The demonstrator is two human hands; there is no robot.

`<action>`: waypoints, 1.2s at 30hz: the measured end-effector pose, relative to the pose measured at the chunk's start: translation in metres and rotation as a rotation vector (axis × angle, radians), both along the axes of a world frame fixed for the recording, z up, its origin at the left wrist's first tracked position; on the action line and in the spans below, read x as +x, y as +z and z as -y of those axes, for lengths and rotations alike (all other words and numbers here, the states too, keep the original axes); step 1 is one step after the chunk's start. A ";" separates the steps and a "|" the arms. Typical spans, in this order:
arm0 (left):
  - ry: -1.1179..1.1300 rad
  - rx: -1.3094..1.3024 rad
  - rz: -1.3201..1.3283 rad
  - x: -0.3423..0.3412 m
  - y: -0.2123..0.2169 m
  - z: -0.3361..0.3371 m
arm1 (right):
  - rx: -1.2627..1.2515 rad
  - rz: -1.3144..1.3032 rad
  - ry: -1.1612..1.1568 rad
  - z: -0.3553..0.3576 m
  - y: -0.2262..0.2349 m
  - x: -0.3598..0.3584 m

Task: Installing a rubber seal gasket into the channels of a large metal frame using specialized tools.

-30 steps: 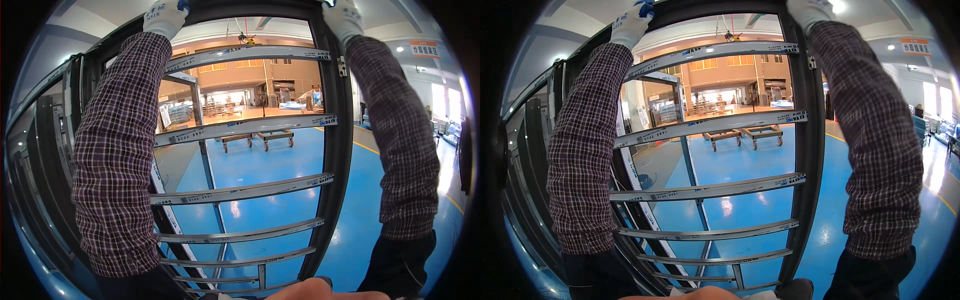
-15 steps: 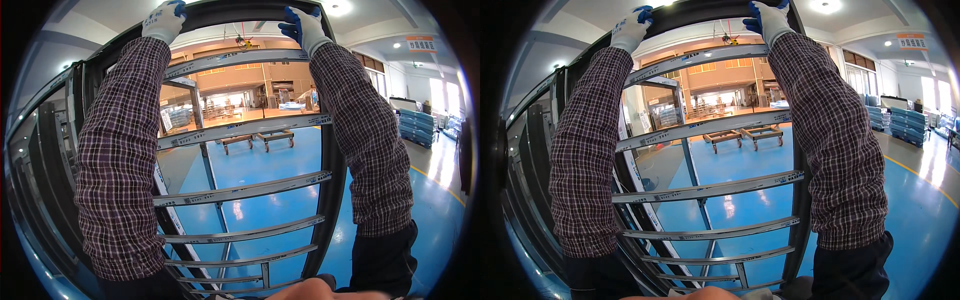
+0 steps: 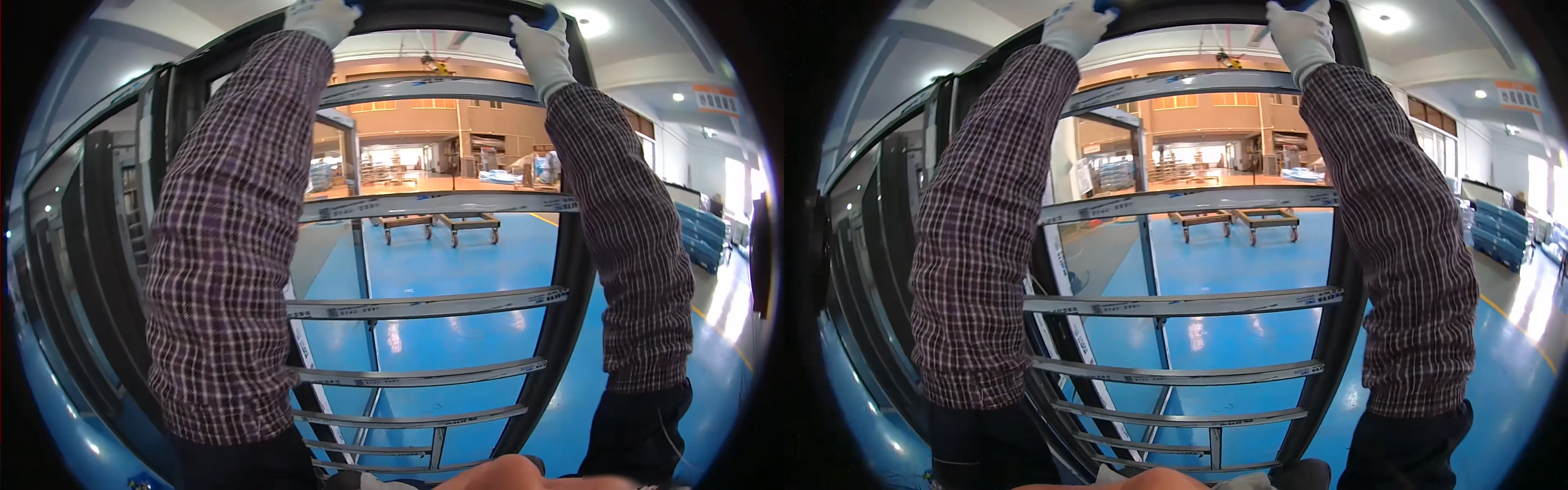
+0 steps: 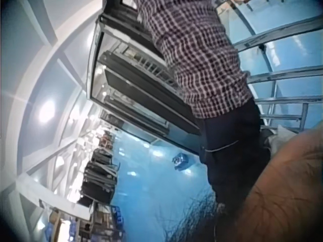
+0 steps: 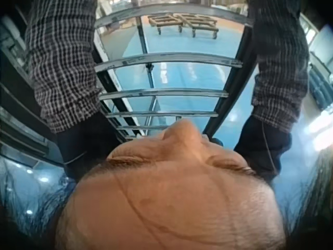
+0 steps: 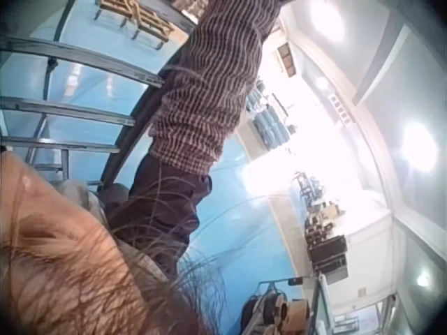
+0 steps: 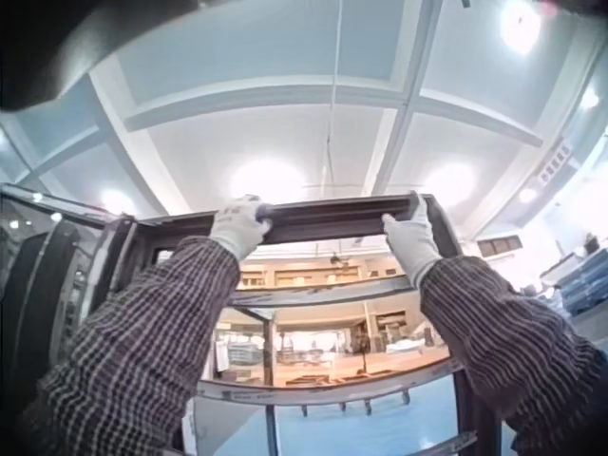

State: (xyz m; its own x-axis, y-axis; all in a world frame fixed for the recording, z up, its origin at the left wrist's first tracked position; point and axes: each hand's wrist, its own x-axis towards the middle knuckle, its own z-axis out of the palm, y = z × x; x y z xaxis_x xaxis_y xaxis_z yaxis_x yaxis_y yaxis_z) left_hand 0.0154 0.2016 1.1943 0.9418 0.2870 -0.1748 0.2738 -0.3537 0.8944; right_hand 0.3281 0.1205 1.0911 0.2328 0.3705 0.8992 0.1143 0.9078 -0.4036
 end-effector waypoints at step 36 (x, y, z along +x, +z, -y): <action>-0.599 -0.218 0.078 -0.077 0.025 -0.024 | 0.880 0.963 -0.760 0.035 0.044 -0.157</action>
